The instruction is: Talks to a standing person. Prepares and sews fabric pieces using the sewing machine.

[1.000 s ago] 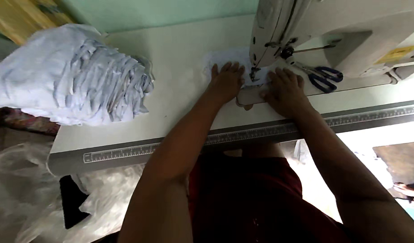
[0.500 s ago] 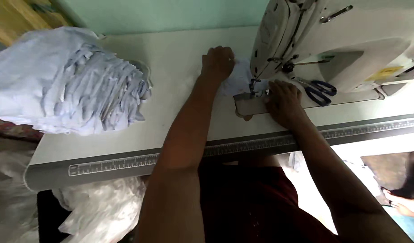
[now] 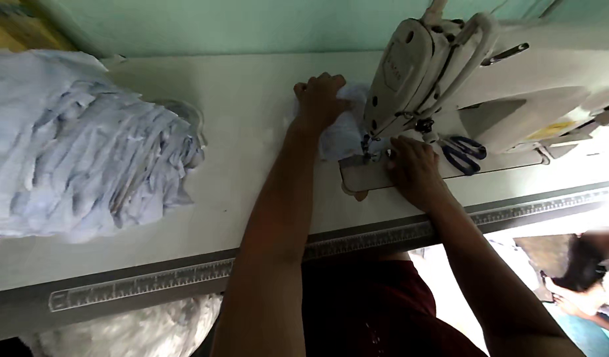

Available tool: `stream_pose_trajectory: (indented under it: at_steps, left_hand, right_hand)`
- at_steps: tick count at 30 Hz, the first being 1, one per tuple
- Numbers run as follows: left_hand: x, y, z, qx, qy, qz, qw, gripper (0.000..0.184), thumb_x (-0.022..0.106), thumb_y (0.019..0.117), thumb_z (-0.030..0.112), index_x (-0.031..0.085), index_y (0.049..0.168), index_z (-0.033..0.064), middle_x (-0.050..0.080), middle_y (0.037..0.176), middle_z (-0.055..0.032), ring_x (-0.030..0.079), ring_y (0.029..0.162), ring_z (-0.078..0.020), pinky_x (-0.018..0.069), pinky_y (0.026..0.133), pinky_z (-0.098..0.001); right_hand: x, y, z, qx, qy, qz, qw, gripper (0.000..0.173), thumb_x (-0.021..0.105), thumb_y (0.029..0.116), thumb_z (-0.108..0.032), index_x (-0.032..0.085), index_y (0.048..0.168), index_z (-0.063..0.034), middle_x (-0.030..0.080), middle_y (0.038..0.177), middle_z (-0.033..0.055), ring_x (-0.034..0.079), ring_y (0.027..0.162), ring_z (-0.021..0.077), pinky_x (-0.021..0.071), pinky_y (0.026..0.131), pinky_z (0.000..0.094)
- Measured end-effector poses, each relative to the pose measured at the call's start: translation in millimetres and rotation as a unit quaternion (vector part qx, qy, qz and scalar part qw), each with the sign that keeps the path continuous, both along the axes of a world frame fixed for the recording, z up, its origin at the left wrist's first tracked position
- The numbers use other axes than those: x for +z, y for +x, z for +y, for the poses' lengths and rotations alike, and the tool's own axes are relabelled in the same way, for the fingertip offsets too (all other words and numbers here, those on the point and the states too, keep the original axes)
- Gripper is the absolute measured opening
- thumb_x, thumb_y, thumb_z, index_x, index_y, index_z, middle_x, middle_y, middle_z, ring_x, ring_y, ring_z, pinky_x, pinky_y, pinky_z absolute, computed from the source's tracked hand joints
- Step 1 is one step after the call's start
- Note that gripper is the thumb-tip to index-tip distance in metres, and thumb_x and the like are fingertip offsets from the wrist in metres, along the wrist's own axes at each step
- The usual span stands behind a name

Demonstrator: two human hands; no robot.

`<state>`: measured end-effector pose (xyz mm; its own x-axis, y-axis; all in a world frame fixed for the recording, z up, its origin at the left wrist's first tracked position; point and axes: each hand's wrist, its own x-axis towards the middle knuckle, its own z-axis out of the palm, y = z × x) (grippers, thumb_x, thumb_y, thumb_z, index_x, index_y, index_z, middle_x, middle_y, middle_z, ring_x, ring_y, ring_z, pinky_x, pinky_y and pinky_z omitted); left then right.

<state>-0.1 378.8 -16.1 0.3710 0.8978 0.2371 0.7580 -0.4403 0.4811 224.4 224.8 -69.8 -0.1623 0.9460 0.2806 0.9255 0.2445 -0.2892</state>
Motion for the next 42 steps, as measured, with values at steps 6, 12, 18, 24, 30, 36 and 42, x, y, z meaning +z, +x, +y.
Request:
stream_pose_trajectory:
  at_steps: [6,12,18,24,30,36,42]
  left_hand:
    - [1,-7,-5,0.039,0.147,-0.092,0.984,0.032,0.054,0.1046,0.022,0.066,0.131,0.0085,0.067,0.132,-0.0143,0.056,0.13,-0.0371,0.0273,0.111,-0.0664]
    - [49,-36,-30,0.085,0.171,-0.159,0.969,0.045,0.058,0.102,0.022,0.054,0.141,0.0001,0.058,0.14,-0.0214,0.056,0.13,-0.033,0.0473,0.106,-0.046]
    - [50,-36,-102,0.028,-0.057,0.049,0.997,0.027,0.065,0.1013,0.022,0.069,0.114,-0.0017,0.065,0.116,-0.0239,0.065,0.102,-0.0376,0.0522,0.092,-0.0565]
    - [4,-16,-75,0.096,-0.055,0.016,0.994,0.035,0.062,0.1024,0.027,0.068,0.117,-0.0044,0.062,0.121,-0.0268,0.061,0.116,-0.0407,0.0485,0.101,-0.0563]
    - [-4,-9,-56,0.13,-0.092,0.019,0.987,0.029,0.059,0.1026,0.02,0.068,0.118,-0.0027,0.065,0.121,-0.0259,0.062,0.118,-0.0412,0.0471,0.101,-0.0604]
    - [-8,-27,-56,0.153,-0.161,-0.213,0.951,0.033,0.054,0.1065,0.023,0.063,0.125,-0.0028,0.066,0.113,-0.0192,0.063,0.101,-0.0252,0.0517,0.092,-0.045]
    - [-3,-31,-60,0.156,-0.142,-0.249,0.945,0.03,0.053,0.1069,0.02,0.063,0.123,-0.0039,0.066,0.112,-0.0171,0.063,0.099,-0.0211,0.0512,0.091,-0.0404]
  right_hand:
    - [-1,3,-1,0.01,0.01,0.015,1.0,0.052,0.05,0.1041,-0.037,0.055,0.144,-0.003,0.052,0.148,0.0224,0.046,0.136,0.0476,0.0352,0.106,0.0703]
    - [0,4,-2,0.005,0.006,0.05,0.999,0.05,0.049,0.1057,-0.032,0.053,0.145,-0.0024,0.052,0.148,0.0223,0.044,0.138,0.0477,0.0341,0.108,0.07]
    - [0,3,-4,0.011,0.038,0.069,0.997,0.046,0.054,0.1046,-0.03,0.056,0.142,-0.0027,0.055,0.14,0.0263,0.046,0.134,0.0507,0.034,0.106,0.0708]
    - [-1,2,-4,0.015,0.026,0.042,0.999,0.049,0.057,0.1034,-0.03,0.055,0.143,-0.0017,0.054,0.143,0.0275,0.045,0.137,0.051,0.0309,0.111,0.0708]
    - [-3,5,-6,0.003,0.034,0.063,0.997,0.049,0.062,0.1011,-0.029,0.056,0.143,-0.0027,0.054,0.142,0.027,0.044,0.137,0.051,0.0311,0.11,0.0709]
    - [-2,6,-5,0.014,0.015,0.079,0.997,0.051,0.061,0.1019,-0.031,0.055,0.143,-0.0014,0.053,0.144,0.0278,0.042,0.139,0.0508,0.0291,0.112,0.0717]
    - [15,32,-2,-0.013,-0.008,0.137,0.991,0.042,0.062,0.1017,-0.02,0.059,0.138,-0.0004,0.053,0.14,0.031,0.044,0.135,0.054,0.0351,0.107,0.0727]
